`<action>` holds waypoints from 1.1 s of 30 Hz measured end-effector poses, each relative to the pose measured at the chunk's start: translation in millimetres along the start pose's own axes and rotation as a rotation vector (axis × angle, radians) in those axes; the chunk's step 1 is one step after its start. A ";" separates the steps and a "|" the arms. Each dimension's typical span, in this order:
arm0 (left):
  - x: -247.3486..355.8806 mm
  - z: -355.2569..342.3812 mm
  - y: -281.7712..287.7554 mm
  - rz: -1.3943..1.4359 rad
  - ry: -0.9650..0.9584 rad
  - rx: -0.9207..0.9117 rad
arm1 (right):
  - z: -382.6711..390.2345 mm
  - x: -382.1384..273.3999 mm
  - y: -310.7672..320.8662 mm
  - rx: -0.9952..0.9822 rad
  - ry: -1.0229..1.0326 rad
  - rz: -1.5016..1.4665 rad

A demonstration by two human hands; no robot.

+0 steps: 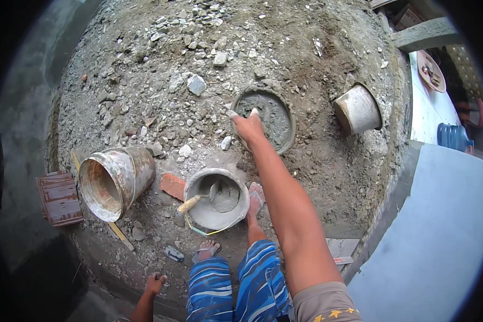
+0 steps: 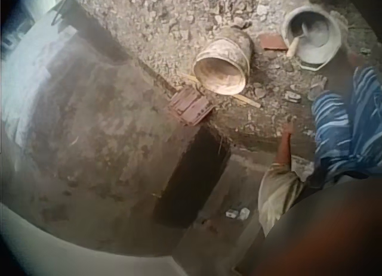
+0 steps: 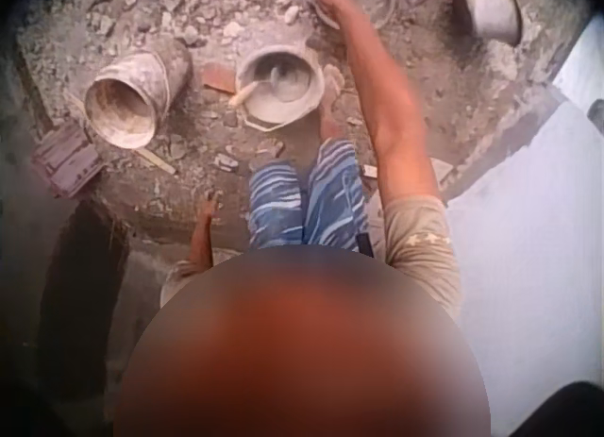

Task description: Apply cement and level it to lay down tiles on a floor.

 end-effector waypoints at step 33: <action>210.0 49.2 -36.3 0.393 -0.402 -0.380 | 544.9 111.3 192.1 0.882 -0.755 -1.050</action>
Point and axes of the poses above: each hand's wrist, its own z-axis away from the middle knuckle, its own y-axis out of the back of the hand, x = y × z, the point moved 4 cm from there along -z, towards the middle knuckle, and after that the axes turned 6 degrees about x, right-handed, at the moved point
